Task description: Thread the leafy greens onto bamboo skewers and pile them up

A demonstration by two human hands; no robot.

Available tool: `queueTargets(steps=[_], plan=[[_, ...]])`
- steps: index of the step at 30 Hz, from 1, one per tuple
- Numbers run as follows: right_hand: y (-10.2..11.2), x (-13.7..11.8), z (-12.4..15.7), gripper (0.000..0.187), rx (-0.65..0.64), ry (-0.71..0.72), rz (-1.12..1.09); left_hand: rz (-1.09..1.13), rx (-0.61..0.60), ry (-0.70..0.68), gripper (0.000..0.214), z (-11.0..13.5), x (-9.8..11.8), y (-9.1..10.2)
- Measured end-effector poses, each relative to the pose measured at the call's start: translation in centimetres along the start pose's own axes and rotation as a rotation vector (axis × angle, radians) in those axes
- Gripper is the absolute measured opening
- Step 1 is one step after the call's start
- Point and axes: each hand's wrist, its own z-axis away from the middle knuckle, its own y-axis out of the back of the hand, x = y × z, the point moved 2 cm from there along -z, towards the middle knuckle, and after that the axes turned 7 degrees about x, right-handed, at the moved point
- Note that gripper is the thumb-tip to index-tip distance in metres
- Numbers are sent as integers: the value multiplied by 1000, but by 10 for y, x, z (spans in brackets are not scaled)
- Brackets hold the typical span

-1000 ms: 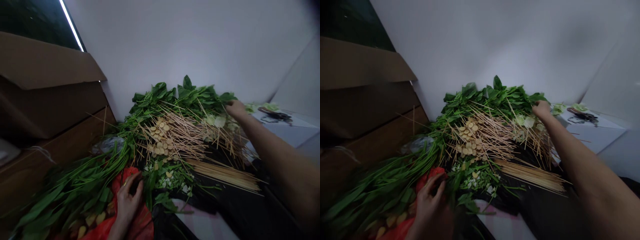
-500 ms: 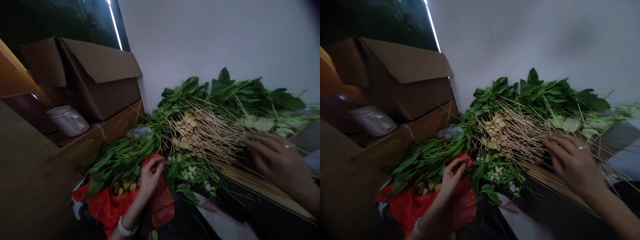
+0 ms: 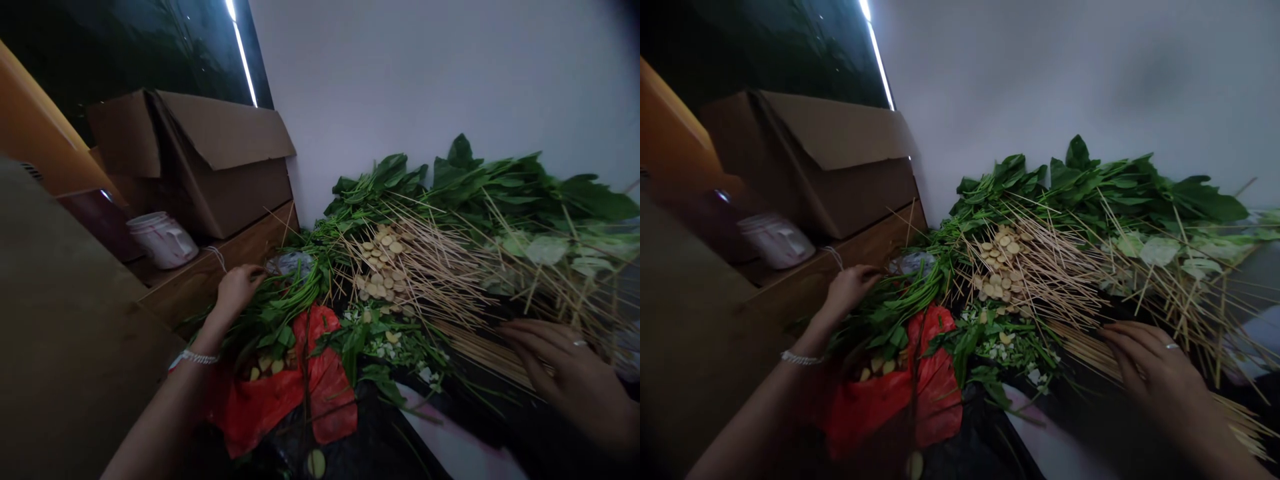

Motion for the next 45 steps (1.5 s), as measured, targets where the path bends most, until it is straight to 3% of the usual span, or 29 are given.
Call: queueTargets(steps=[4,7,11,13,15,17,19,22,25,27,30,33,35,40,43,45], plan=[[-3,-7,1,23,-1,-66,-42,-36,-63,-42,22,-2,3,-21],[-2,-15,-1,22,-3,-73,-62,-34,-44,-45,18,-4,2,-18],[-1,-25,-5,18,-20,-81,-68,-16,91,1,23,-13,-1,15],[0,-32,-11,17,-9,-89,-72,-6,264,53,26,-17,5,41],[3,-42,-21,17,9,-88,-92,61,415,11,27,-16,21,66],[8,-55,-37,20,32,-90,-135,172,478,-109,24,-10,49,84],[14,-71,-56,22,88,-108,-175,316,366,-276,22,0,83,91],[20,-98,-81,26,140,-120,-241,561,-58,-520,23,20,135,86],[14,-122,-92,28,37,-113,-352,758,-443,-563,27,38,174,76],[4,-133,-92,31,-106,-134,-431,846,-537,-559,27,47,191,71],[-11,-138,-86,29,-344,-236,-607,887,-535,-534,25,52,206,65],[-20,-131,-82,23,-525,-374,-769,850,-454,-510,23,50,204,60],[-23,-120,-81,22,-574,-483,-840,790,-379,-473,24,44,192,55],[-35,-87,-74,33,-593,-783,-1049,670,45,-138,33,33,137,48],[-42,-78,-71,35,-576,-842,-1085,733,194,65,39,38,114,50],[-44,-77,-70,35,-572,-848,-1081,756,262,110,37,47,113,53]])
